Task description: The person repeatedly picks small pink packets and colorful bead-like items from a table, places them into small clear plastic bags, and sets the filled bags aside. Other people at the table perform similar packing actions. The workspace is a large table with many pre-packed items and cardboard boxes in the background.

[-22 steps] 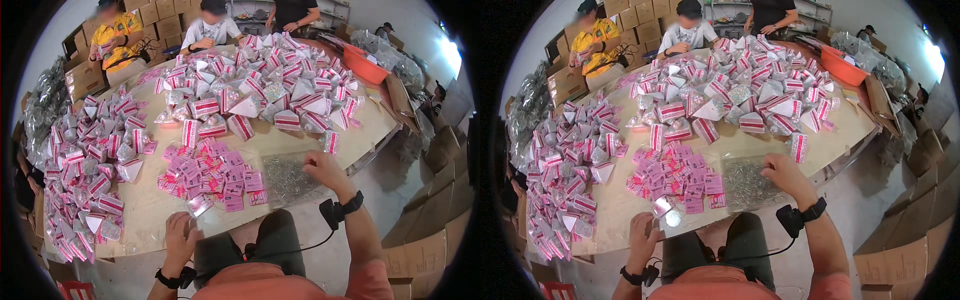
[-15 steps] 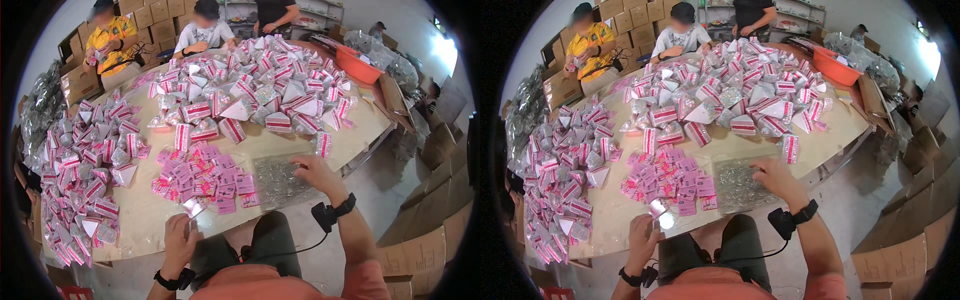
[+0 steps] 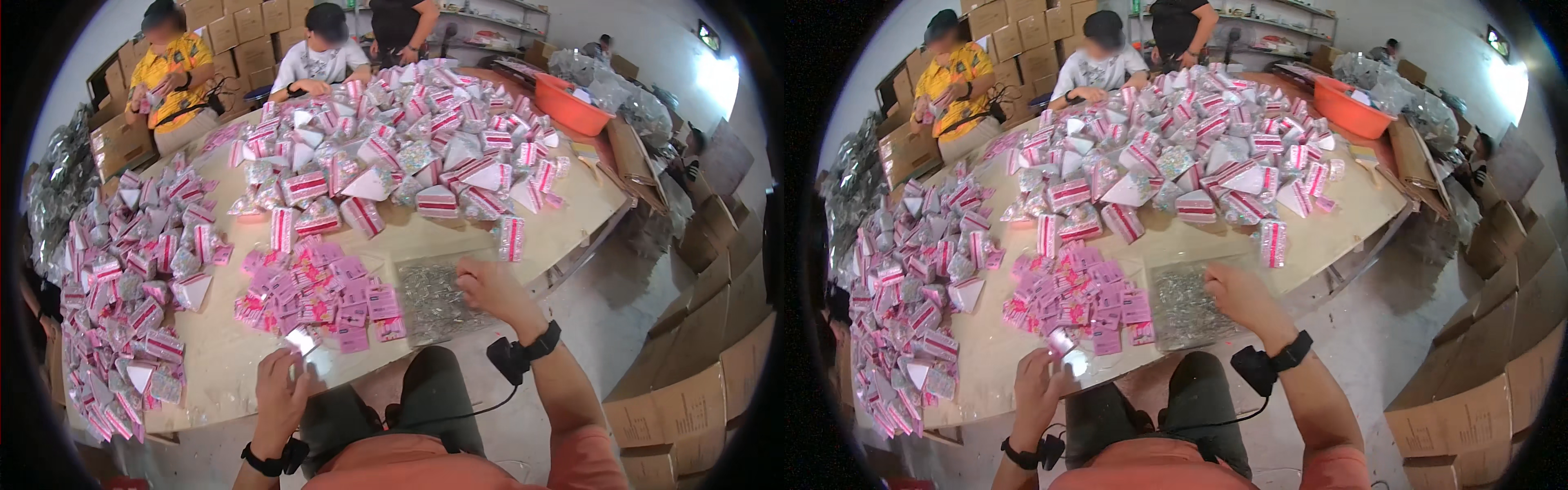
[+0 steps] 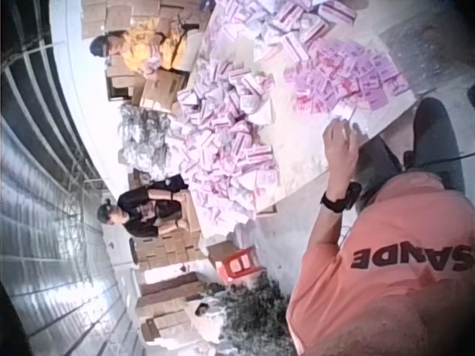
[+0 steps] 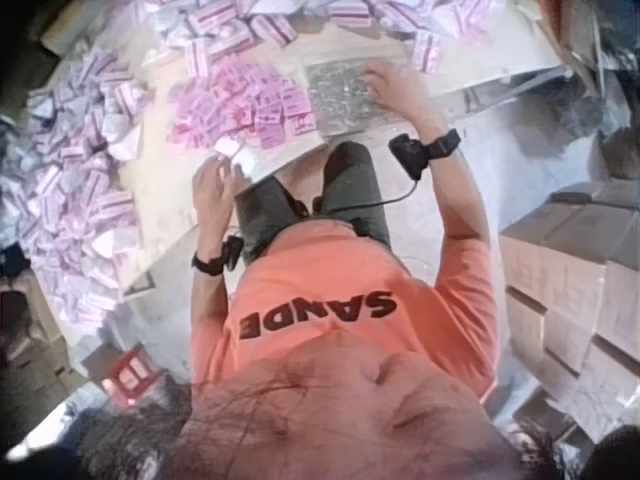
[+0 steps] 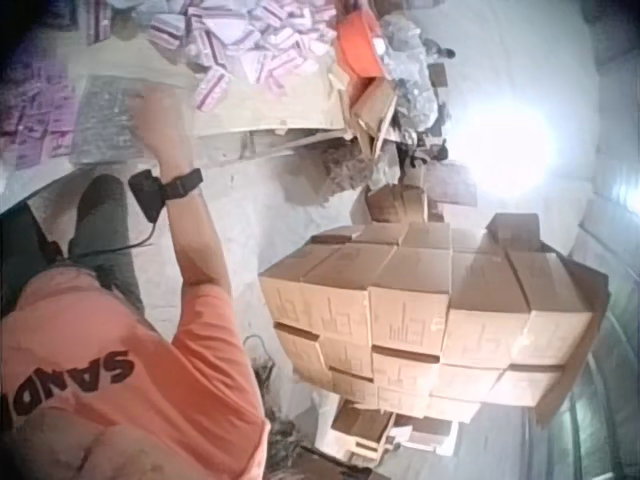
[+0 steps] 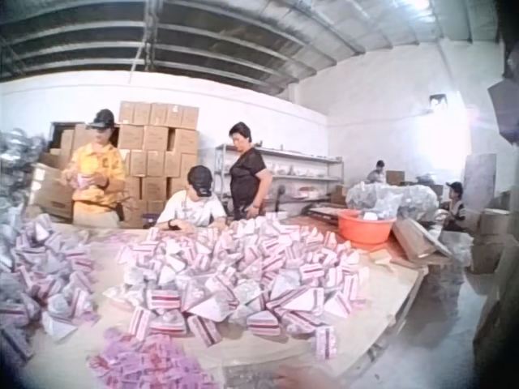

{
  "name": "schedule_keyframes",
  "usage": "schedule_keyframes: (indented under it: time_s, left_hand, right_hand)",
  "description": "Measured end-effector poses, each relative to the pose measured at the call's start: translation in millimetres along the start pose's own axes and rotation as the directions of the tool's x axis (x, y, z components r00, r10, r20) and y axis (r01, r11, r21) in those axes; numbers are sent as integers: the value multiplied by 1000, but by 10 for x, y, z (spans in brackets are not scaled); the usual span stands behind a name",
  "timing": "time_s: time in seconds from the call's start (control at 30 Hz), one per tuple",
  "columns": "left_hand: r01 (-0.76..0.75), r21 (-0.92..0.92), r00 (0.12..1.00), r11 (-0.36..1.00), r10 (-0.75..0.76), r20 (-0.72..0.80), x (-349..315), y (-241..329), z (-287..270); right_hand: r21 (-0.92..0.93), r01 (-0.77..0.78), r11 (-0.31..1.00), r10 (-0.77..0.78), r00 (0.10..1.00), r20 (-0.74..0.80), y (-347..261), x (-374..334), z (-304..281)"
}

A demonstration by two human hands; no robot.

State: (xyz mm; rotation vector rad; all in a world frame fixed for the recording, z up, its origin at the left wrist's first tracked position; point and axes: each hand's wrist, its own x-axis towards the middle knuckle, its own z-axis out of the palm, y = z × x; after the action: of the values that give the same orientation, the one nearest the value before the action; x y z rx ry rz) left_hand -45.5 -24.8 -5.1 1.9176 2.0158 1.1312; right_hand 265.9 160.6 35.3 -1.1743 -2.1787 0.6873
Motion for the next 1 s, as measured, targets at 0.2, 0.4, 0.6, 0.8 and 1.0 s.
schedule_keyframes:
  time_s: [0.2, 0.4, 0.6, 0.8, 1.0]
  left_hand:
    - [-111, 30, 994, 993, 111, 16, 171, 92, 32]
    - [-160, 81, 986, 984, 162, -22, 535, 263, 153]
    - [-218, 405, 972, 888, 236, 7, 825, 302, 469]
    - [-205, 176, 968, 963, 227, -110, 1060, -24, 543]
    - [169, -365, 983, 916, -184, -5, 1230, -85, 240]
  right_hand:
    - [221, -335, 916, 306, 939, 155, -290, -15, -148]
    - [354, -301, 885, 268, 953, 140, -178, 19, -128]
    - [370, -301, 879, 286, 953, 95, -208, -30, -9]
    - [134, -102, 986, 107, 994, -35, -29, -12, 7]
    - [173, -126, 977, 143, 986, -85, -121, 56, -46]
